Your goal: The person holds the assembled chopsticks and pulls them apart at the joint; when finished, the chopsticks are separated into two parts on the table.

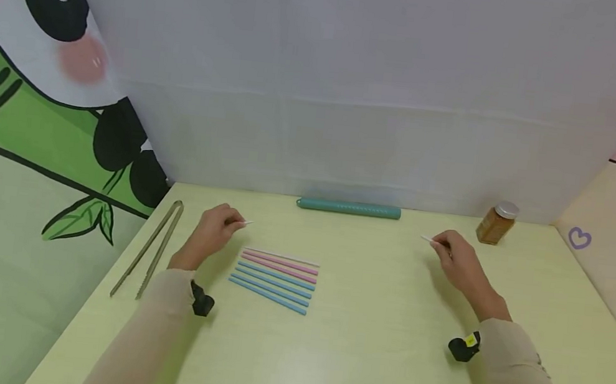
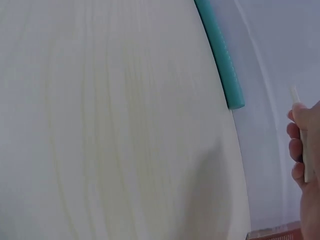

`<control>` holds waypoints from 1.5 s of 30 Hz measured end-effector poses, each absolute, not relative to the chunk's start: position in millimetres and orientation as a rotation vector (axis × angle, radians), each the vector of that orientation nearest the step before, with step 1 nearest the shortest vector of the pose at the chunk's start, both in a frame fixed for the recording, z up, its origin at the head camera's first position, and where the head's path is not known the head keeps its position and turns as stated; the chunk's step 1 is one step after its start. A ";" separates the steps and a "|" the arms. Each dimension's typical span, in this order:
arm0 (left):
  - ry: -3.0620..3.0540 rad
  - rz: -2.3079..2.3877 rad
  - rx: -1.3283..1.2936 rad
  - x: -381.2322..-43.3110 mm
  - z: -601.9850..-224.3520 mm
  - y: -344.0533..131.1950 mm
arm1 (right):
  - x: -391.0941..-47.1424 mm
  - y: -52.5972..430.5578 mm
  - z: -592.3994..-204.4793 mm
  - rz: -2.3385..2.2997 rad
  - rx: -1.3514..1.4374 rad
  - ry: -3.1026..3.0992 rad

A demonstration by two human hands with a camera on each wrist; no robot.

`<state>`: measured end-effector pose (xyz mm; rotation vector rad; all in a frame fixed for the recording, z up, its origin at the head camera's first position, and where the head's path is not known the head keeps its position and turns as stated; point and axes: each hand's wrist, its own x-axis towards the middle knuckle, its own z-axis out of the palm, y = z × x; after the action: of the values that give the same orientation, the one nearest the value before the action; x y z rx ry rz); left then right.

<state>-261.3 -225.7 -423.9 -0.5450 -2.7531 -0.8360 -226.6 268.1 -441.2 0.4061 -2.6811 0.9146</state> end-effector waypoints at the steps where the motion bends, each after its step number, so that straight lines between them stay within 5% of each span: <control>1: -2.770 -0.846 -0.549 -262.6 -422.5 -229.4 | -225.9 276.4 -440.5 0.925 0.404 -2.685; 24: -3.001 -0.988 -0.766 -300.0 -453.4 -46.4 | -239.4 265.5 -471.3 0.995 0.349 -2.802; 45: -2.967 -1.000 -0.648 -285.5 -463.9 17.5 | -257.4 249.6 -484.4 1.029 0.413 -2.762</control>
<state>-285.5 17.5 -463.9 -0.6484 -2.9669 -1.0004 -257.4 249.6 -484.4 0.4130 -2.7622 1.0288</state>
